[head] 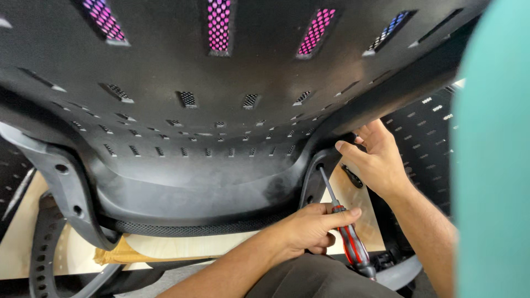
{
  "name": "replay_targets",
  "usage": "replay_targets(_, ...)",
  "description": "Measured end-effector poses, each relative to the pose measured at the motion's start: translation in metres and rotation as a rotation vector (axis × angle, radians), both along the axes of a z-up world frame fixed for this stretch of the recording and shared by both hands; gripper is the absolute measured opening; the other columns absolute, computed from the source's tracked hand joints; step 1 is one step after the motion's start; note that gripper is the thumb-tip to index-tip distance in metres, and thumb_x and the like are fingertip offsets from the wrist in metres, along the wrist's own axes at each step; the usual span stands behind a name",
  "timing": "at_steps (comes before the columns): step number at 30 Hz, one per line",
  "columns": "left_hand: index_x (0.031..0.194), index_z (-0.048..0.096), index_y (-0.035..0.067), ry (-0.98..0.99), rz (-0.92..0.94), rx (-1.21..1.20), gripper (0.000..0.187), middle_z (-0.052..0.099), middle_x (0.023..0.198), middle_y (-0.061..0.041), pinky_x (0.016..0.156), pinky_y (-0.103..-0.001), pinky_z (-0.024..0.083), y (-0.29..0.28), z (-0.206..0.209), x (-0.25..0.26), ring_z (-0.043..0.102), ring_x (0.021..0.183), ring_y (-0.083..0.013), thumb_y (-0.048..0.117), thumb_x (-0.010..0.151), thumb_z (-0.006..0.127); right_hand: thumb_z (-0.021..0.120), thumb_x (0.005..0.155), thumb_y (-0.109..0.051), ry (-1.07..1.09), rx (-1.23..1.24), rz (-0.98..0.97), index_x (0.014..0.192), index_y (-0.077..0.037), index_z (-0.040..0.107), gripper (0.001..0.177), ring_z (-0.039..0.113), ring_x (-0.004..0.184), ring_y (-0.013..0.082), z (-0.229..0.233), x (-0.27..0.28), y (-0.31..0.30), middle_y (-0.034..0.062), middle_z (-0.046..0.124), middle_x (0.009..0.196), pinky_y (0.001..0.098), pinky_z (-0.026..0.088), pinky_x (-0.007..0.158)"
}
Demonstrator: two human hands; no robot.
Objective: The person attaches the backrest of a black office chair to the seat base using a screwdriver. They align the backrest, insert screws into the mounting holes, and tighten them to secure the backrest to the seat.
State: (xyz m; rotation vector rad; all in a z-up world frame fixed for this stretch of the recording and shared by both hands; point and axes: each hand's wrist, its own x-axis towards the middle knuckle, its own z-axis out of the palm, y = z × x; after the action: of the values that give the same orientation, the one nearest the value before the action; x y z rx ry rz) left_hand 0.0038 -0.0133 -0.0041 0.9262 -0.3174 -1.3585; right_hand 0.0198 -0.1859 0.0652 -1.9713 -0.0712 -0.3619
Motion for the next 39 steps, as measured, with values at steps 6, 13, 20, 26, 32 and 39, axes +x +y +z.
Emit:
replay_targets(6,0.113,0.064,0.002,0.3,-0.099,-0.29,0.027,0.074,0.114,-0.015,0.041,-0.021,0.018,0.017,-0.012,0.019,0.028,0.046,-0.0017,0.026,0.103,0.056,0.066,0.086,0.008,0.019,0.012,-0.021,0.131,-0.004,0.054,0.049,0.061,0.122,0.015,-0.008,0.008,0.001,0.0046,0.066,0.126,0.031,0.044,0.101)
replay_targets(13,0.111,0.062,0.003,0.031,0.027,-0.03,0.043,0.066,0.092,-0.006,0.038,-0.022,0.015,0.016,-0.011,0.011,0.025,0.044,-0.0006,0.043,0.096,0.071,0.065,0.086,0.007,0.02,0.029,-0.023,0.133,-0.004,0.053,0.05,0.059,0.123,0.015,-0.01,0.008,0.012,0.0046,0.066,0.128,0.0295,0.043,0.098)
replay_targets(20,0.103,0.063,0.011,0.032,0.116,0.083,0.041,0.068,0.074,-0.008,0.038,-0.024,0.034,0.008,-0.004,0.013,0.057,0.047,-0.01,0.049,0.088,0.069,0.063,0.087,0.009,0.043,0.042,-0.071,0.137,-0.003,0.049,0.053,0.057,0.129,0.0172,-0.012,0.011,0.025,0.0074,0.063,0.133,0.0305,0.044,0.099)
replay_targets(26,0.094,0.062,0.008,0.067,0.099,0.104,0.044,0.068,0.077,-0.007,0.04,-0.022,0.036,0.012,-0.014,0.009,0.06,0.052,-0.0098,0.051,0.093,0.069,0.061,0.088,0.01,0.05,0.067,-0.08,0.138,-0.004,0.049,0.054,0.057,0.132,0.0192,-0.015,0.01,0.035,0.0087,0.061,0.133,0.0339,0.048,0.103)
replay_targets(32,0.089,0.06,0.007,0.065,0.08,0.054,0.035,0.066,0.074,-0.007,0.034,-0.023,0.021,0.018,-0.027,0.009,0.043,0.042,-0.0051,0.041,0.096,0.066,0.063,0.09,0.011,0.032,0.056,-0.081,0.135,-0.002,0.05,0.049,0.059,0.128,0.0193,-0.021,0.01,0.037,0.0107,0.063,0.131,0.0338,0.048,0.104)
replay_targets(39,0.108,0.062,0.003,0.227,0.046,-0.104,0.026,0.071,0.085,-0.014,0.036,-0.021,0.023,0.017,-0.033,0.021,0.031,0.04,-0.0012,0.025,0.096,0.055,0.072,0.095,0.007,0.006,0.011,-0.18,0.119,0.003,0.061,0.026,0.063,0.102,0.0163,-0.029,0.021,0.023,0.0103,0.07,0.111,0.0292,0.052,0.091)
